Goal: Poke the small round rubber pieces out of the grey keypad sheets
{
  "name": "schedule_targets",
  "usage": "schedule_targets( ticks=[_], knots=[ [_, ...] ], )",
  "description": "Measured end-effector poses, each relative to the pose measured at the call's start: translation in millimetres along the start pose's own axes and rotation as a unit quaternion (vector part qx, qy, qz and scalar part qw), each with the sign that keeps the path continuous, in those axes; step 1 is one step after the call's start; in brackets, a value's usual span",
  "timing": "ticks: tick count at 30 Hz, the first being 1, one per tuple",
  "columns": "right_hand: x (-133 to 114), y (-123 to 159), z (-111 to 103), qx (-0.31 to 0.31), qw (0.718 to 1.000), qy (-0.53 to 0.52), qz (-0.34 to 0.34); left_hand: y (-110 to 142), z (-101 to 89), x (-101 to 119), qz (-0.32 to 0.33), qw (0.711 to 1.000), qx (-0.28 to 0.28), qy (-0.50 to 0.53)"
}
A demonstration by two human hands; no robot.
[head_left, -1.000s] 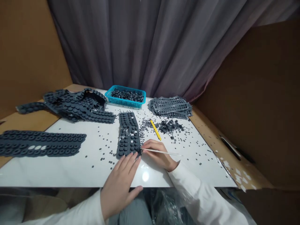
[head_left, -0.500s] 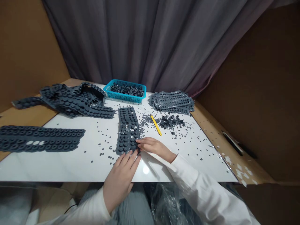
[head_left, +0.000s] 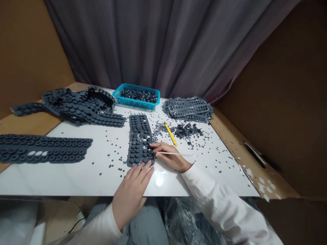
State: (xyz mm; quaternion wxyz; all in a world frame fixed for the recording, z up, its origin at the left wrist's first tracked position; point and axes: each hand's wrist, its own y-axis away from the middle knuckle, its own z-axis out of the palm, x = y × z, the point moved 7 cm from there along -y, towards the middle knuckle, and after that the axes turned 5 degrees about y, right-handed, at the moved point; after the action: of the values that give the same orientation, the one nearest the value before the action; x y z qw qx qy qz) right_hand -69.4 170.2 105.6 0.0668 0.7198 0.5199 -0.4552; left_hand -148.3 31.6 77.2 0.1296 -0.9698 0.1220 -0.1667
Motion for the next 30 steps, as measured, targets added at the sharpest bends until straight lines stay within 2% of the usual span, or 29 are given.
schedule_targets(
  ticks=[6,13,15,17,19,20,25,30],
  knots=[
    [0,-1,0,-0.011,1.0,-0.006,-0.007,0,0.0,1,-0.002,1.0,-0.002,-0.004],
    [0,-7,5,-0.038,0.986,0.147,-0.074,-2,-0.2,0,-0.003,1.0,-0.02,-0.007],
    [3,-9,-1,-0.012,0.981,0.182,-0.069,-2,-1.3,0,-0.009,0.999,-0.03,-0.011],
    [7,-10,-12,0.045,0.98,0.191,-0.035,-2,-2.6,1,-0.013,0.999,-0.034,-0.015],
    [9,-8,-20,0.091,0.984,0.156,0.0,-1,-3.5,2,-0.011,0.999,-0.031,-0.017],
    [10,-8,-20,0.094,0.988,0.123,0.009,0,-3.4,2,-0.009,0.999,-0.031,-0.018],
    [12,-5,-2,0.02,0.999,-0.023,0.032,-1,-2.9,2,-0.004,0.999,-0.028,-0.02],
    [14,-7,1,0.0,1.0,-0.015,0.021,-2,-4.5,3,-0.005,0.999,-0.031,-0.018]
  ],
)
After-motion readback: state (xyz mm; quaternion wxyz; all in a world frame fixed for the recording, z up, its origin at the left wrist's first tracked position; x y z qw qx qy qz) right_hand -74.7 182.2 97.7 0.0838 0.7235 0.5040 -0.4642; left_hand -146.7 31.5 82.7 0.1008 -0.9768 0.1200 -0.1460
